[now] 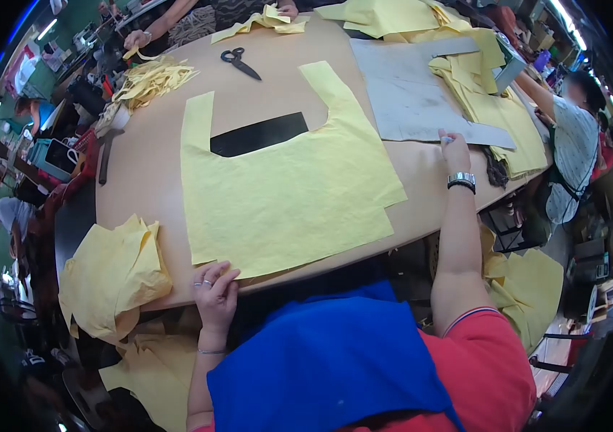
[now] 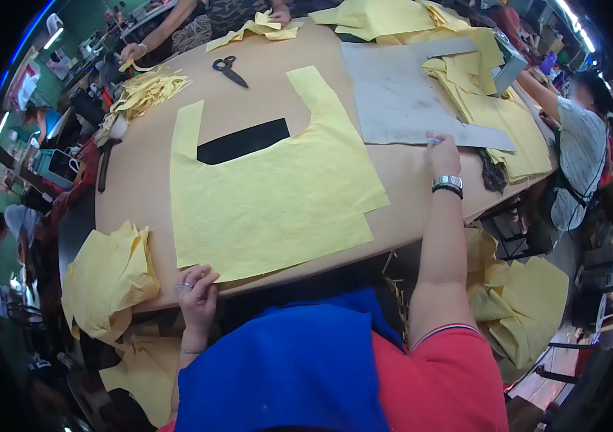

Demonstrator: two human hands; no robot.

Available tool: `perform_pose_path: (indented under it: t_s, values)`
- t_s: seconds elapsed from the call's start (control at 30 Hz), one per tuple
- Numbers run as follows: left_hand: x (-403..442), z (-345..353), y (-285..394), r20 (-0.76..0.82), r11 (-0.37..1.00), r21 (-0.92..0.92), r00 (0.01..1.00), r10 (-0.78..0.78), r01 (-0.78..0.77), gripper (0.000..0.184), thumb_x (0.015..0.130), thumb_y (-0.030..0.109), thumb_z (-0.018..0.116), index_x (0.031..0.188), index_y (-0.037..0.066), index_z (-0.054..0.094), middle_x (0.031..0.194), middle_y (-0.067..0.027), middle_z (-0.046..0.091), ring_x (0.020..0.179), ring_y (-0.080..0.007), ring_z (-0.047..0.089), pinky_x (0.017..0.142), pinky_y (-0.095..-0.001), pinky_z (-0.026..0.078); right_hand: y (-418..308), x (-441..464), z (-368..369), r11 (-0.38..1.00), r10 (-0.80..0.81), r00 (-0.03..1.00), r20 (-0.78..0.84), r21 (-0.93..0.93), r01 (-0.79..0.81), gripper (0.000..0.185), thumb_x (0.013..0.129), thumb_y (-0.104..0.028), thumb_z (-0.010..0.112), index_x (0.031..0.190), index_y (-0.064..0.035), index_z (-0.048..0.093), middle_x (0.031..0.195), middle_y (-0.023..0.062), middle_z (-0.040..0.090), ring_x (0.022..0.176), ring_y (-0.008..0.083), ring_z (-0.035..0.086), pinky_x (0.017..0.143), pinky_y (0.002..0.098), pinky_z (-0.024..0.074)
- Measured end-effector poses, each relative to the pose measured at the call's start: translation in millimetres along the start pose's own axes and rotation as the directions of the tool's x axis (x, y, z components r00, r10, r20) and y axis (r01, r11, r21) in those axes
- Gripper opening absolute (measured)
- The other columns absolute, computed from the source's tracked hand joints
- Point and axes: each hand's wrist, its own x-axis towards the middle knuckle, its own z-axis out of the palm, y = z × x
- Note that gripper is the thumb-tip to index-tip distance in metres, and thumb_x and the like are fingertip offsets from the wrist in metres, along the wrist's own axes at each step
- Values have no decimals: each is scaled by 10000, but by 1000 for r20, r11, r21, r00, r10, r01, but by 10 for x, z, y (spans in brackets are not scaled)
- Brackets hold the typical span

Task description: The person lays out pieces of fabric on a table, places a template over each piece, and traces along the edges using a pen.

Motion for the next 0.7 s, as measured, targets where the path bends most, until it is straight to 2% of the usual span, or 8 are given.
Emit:
perform_pose_path:
  t_s: [0.07, 0.13, 0.17, 0.23, 0.33, 0.5, 0.6, 0.7]
  values:
    - [-56, 5, -15, -6, 1000, 9, 1000, 16, -16, 187, 742, 77, 699, 919, 134, 717, 1035, -37, 659, 1046, -276, 567, 920, -410, 425, 32, 138, 122, 901, 125, 990, -59, 425, -89, 410, 894, -426, 630, 1047, -48, 590, 1020, 132, 686, 1002, 282, 647, 803, 424, 505]
    - [-72, -5, -18, -11, 999, 21, 999, 30, -30, 181, 745, 88, 706, 919, 137, 720, 1029, -35, 660, 1051, -274, 566, 926, -412, 422, -200, 126, 54, 386, 370, 929, -7, 911, -147, 391, 876, -349, 687, 1083, -35, 581, 1003, 117, 688, 955, 257, 660, 819, 419, 508]
    - [-84, -15, -17, -12, 999, 29, 999, 36, -35, 178, 747, 94, 710, 919, 138, 722, 1026, -34, 660, 1054, -273, 566, 929, -412, 420, -364, 70, 21, -64, 483, 875, 40, 998, -11, 326, 873, -250, 701, 1108, -73, 561, 925, 30, 656, 824, 191, 639, 719, 359, 526]
    - [-101, -9, -32, -6, 999, 13, 999, 40, -39, 168, 752, 118, 718, 918, 142, 723, 1023, -33, 660, 1049, -272, 570, 933, -413, 416, -739, -3, -186, -314, 346, 895, 282, 934, -173, 286, 876, -187, 691, 1104, -81, 555, 869, 10, 616, 711, 136, 594, 610, 262, 509]
    - [-94, -53, -27, 1, 996, 54, 997, 74, -74, 148, 759, 171, 732, 903, 141, 721, 1025, -31, 660, 1038, -274, 577, 929, -410, 413, -911, 313, 13, 92, 317, 921, 226, 959, -267, 262, 856, -161, 703, 1073, -87, 574, 871, -3, 614, 706, 121, 594, 549, 235, 489]
    - [12, -229, 71, 9, 996, 69, 998, 55, -56, 165, 778, 251, 741, 878, 124, 709, 1032, -50, 659, 1028, -283, 585, 905, -409, 419, -1740, 166, -650, 238, -29, 994, -102, 965, 106, 250, 839, -123, 684, 1078, -94, 616, 914, -15, 629, 717, 93, 594, 542, 224, 483]
    - [246, -221, 9, -85, 986, -163, 996, -32, 17, 202, 820, 259, 711, 900, 74, 698, 1037, -107, 655, 1047, -289, 584, 901, -408, 433, -2228, -237, -1114, 42, -213, 964, -157, 985, 170, 280, 840, -105, 672, 1110, -68, 608, 990, 7, 635, 847, 103, 604, 673, 253, 501]
    - [660, -138, 43, -51, 781, -602, 968, -246, 167, 246, 904, 242, 629, 1035, 35, 658, 1141, -105, 629, 1086, -249, 574, 953, -376, 433, -2569, -732, -1455, -154, -417, 895, -157, 983, 100, 284, 866, -124, 628, 1133, -38, 588, 1043, 29, 626, 951, 130, 593, 841, 286, 476]
